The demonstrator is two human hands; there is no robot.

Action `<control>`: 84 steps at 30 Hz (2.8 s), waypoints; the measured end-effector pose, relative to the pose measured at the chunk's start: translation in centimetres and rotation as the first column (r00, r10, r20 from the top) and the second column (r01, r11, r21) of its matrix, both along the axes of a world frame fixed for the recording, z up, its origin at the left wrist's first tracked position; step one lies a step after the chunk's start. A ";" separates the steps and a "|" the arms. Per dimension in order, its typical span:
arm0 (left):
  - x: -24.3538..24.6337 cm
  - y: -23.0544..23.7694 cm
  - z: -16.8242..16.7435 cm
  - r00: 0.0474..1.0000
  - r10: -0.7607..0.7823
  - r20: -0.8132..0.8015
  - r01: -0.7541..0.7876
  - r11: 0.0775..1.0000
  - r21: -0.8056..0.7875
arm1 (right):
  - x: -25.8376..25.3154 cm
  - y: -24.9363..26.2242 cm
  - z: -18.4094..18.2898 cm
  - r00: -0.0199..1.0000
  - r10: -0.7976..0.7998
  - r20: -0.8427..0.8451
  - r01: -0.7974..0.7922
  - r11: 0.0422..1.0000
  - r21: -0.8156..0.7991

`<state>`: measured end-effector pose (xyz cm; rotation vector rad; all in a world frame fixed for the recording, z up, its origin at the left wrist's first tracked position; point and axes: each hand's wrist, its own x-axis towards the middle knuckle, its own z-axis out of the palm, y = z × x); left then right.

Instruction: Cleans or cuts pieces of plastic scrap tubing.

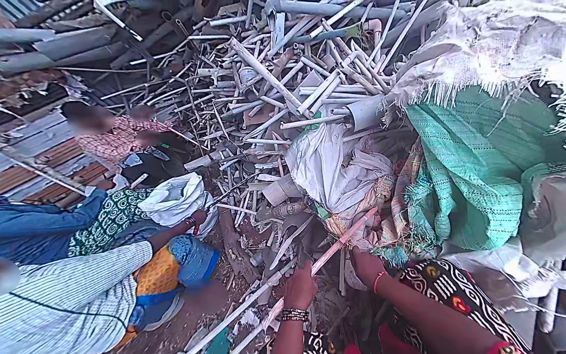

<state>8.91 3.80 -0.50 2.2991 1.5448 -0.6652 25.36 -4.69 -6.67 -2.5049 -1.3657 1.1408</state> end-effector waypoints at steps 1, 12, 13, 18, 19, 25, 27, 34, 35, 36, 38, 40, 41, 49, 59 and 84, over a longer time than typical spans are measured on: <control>0.1 -0.1 0.2 1.000 -0.005 0.002 0.004 1.000 0.011 | -1.6 -0.4 0.7 0.996 0.090 -0.017 -0.090 0.996 0.007; 0.4 -1.9 1.0 0.999 -0.034 -0.013 0.036 0.988 0.150 | 3.4 -0.1 -1.4 0.976 -0.210 -0.058 0.211 0.977 0.012; 0.4 -2.0 1.2 1.000 -0.030 -0.005 0.030 0.986 0.162 | 2.3 -0.4 -0.9 0.988 -0.140 -0.061 0.143 0.989 0.033; 0.9 -2.5 1.7 0.996 -0.008 0.085 -0.010 0.978 0.209 | -1.3 -1.4 1.5 0.987 0.160 0.016 -0.160 0.985 0.070; 0.9 -2.5 1.8 0.996 0.025 0.086 -0.041 0.981 0.190 | -0.5 -1.3 1.1 0.991 0.128 0.044 -0.131 0.990 0.059; 0.4 -2.8 1.6 0.993 0.113 -0.021 -0.111 0.992 0.058 | 6.8 -0.2 -3.7 0.974 -0.224 0.032 0.222 0.974 0.050; 0.3 -2.8 1.9 0.995 0.096 -0.008 -0.096 0.995 0.009 | 4.3 -0.4 -2.6 0.989 -0.133 0.065 0.130 0.990 0.047; -0.6 -2.0 1.9 0.993 0.096 0.064 -0.096 0.995 0.005 | -2.4 -0.7 1.6 0.979 0.174 0.103 -0.180 0.982 0.053; -0.8 -2.1 1.8 0.994 0.092 0.053 -0.094 0.995 0.020 | -0.6 -0.1 0.6 0.991 0.082 0.102 -0.089 0.994 0.059; -0.7 -2.2 1.7 0.995 0.086 0.040 -0.088 0.996 0.033 | 1.5 0.2 -0.5 0.995 -0.022 0.097 0.016 0.998 0.059; -0.4 -2.4 1.7 0.997 0.073 0.015 -0.074 0.995 0.065 | 4.9 0.4 -2.2 0.981 -0.183 0.065 0.180 0.983 0.047; -0.1 -2.8 1.7 0.997 0.073 -0.011 -0.073 0.995 0.062 | 4.9 -0.4 -2.2 0.980 -0.195 0.038 0.195 0.981 0.024; -0.1 -2.7 1.6 0.997 0.077 -0.026 -0.076 0.996 0.055 | 3.5 -0.7 -1.3 0.990 -0.138 0.020 0.138 0.990 0.015; -0.1 -1.8 1.4 0.992 0.128 0.006 -0.128 0.992 0.002 | -0.1 -0.1 -0.7 0.999 0.053 0.005 -0.053 0.995 0.081; -0.7 -1.4 1.9 0.991 0.125 0.040 -0.121 0.989 -0.088 | 0.3 0.4 -3.1 0.969 -0.057 -0.240 0.114 0.966 0.231; -0.9 -1.2 0.9 0.987 0.113 0.110 -0.095 0.983 -0.155 | 5.0 1.3 -6.2 0.947 -0.270 -0.173 0.304 0.929 0.213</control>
